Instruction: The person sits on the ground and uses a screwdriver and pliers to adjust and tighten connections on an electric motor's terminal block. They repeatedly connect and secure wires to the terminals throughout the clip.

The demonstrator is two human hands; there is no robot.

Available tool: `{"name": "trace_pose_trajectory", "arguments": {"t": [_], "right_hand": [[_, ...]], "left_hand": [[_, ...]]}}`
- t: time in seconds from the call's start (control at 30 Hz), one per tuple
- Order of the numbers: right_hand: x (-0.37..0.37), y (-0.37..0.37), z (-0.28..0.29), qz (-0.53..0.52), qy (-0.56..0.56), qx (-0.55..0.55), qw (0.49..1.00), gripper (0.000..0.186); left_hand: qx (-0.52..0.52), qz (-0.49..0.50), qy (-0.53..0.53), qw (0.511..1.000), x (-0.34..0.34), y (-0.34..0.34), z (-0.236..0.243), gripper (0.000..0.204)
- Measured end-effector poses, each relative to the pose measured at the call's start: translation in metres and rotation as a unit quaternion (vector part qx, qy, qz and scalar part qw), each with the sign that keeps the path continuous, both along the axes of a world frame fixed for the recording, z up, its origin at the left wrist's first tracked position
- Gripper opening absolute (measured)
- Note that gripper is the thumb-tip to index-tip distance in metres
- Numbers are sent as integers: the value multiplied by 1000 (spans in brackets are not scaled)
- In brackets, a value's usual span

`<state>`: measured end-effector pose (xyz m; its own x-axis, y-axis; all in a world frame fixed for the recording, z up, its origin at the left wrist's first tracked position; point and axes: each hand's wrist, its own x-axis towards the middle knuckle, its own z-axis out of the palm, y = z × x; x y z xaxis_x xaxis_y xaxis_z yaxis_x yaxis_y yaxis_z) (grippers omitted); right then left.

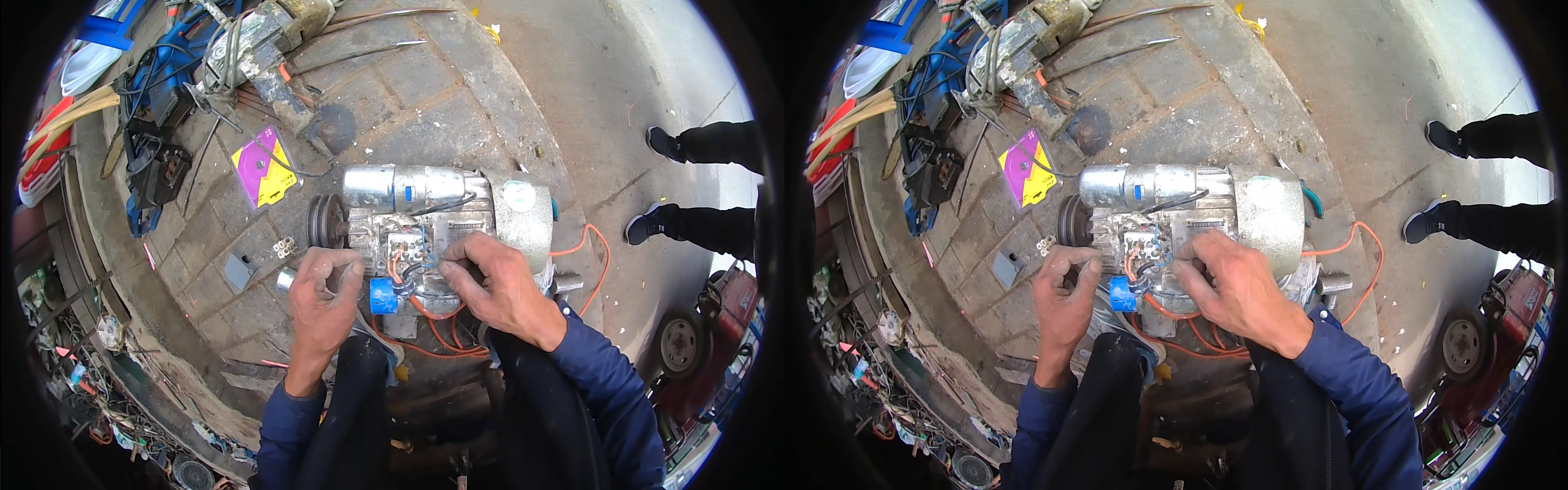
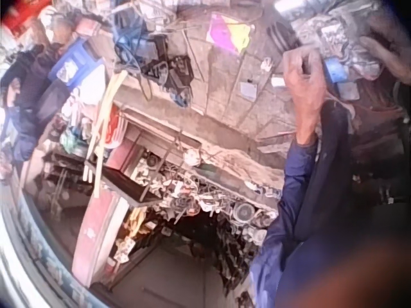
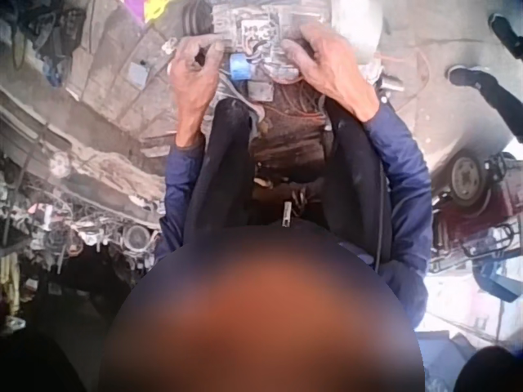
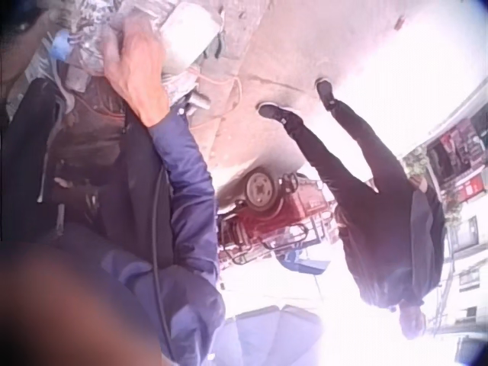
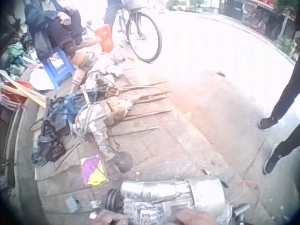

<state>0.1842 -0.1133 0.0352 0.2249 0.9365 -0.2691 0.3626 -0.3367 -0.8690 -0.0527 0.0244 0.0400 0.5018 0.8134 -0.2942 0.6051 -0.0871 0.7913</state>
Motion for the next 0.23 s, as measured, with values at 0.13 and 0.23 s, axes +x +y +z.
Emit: {"name": "trace_pose_trajectory", "arguments": {"t": [0.13, 0.23], "right_hand": [[-11, 5, 5, -19, 32, -44, 998, 24], [-11, 12, 5, -29, 47, -60, 997, 25]], "left_hand": [[-63, -50, 43, 996, 7, -4, 21, 19], [-54, -111, 42, 991, 8, -9, 24, 27]]}}
